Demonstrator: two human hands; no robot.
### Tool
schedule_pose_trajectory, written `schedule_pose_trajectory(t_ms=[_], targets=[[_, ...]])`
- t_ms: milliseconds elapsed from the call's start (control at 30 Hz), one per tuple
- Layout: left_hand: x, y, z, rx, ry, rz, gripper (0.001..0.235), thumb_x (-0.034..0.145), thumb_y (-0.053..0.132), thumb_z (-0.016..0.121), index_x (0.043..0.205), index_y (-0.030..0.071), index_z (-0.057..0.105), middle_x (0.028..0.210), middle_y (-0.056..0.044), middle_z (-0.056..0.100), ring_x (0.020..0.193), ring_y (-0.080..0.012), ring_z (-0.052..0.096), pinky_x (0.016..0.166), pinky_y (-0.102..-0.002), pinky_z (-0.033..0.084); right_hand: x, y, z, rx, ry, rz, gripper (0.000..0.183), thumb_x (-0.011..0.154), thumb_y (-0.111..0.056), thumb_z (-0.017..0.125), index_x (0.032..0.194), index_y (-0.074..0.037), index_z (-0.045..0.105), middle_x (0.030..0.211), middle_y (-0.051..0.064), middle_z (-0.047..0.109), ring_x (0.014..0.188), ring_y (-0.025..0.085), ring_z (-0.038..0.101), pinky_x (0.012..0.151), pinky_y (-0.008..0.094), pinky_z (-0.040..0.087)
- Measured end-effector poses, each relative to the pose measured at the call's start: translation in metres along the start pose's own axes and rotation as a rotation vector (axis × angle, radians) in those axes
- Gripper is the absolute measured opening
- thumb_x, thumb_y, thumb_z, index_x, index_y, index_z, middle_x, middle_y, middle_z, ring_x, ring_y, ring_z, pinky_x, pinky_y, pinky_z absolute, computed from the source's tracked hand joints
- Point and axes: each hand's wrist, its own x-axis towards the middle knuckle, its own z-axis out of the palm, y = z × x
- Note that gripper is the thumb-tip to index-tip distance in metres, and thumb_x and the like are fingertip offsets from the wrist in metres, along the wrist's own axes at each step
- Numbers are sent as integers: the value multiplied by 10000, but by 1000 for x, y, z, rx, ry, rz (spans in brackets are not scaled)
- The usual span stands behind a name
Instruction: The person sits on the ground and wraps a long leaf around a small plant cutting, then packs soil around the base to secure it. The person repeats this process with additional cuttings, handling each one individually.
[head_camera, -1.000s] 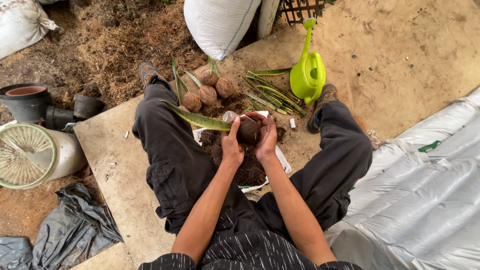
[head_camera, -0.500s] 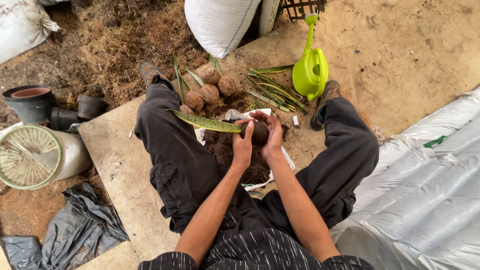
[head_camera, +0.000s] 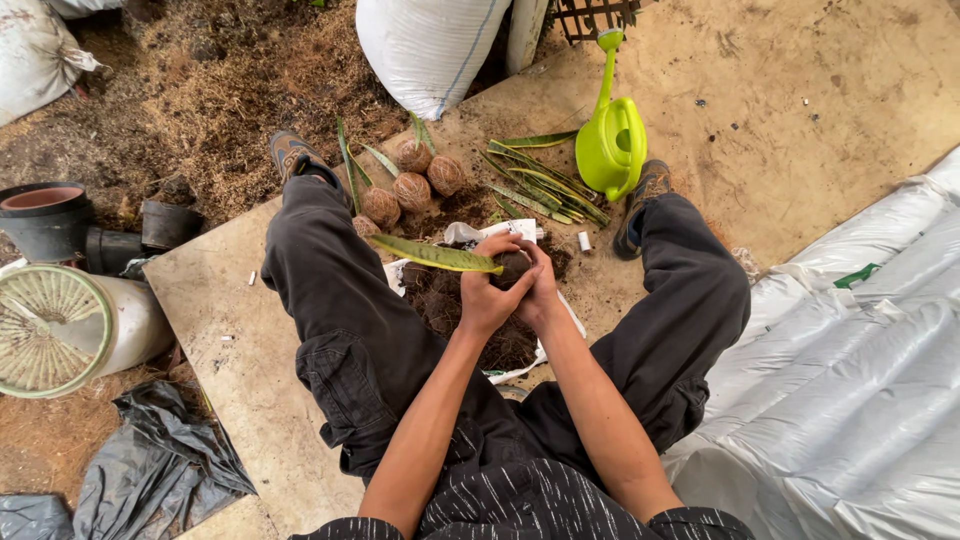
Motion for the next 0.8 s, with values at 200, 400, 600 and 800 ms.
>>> schedule_pose_trajectory(t_ms=[200,400,600,800], targets=[[-8,-4,2,121,42,-1,296,777,123,837,1021,58,683,1029,-101,732,988,-279,707,966,-409,524,14,7,3,-15,-87,46,318,1047,-404,504,1075,-115,634,1017,110,687,827,225,723,753,373,627],[-10,-11,2,-17,215,-129,181,878,68,777,1016,30,666,1042,-96,716,1024,-264,656,950,-399,527,-24,-5,39,-305,127,194,553,915,-610,398,1033,-146,675,923,56,698,830,196,709,752,401,615],[-10,-15,1,-166,232,-226,184,911,60,756,1036,13,630,1071,-86,691,1010,-230,681,935,-357,537,-15,5,29,-245,54,166,474,1019,-553,516,1144,-121,666,1014,55,683,949,201,660,840,366,574],[-7,-8,3,-66,45,2,216,890,40,784,1044,6,637,1127,-136,689,1094,-256,662,982,-372,524,-4,7,14,31,-21,21,414,1076,-456,472,1214,-85,595,1120,103,680,1046,237,677,943,408,589]])
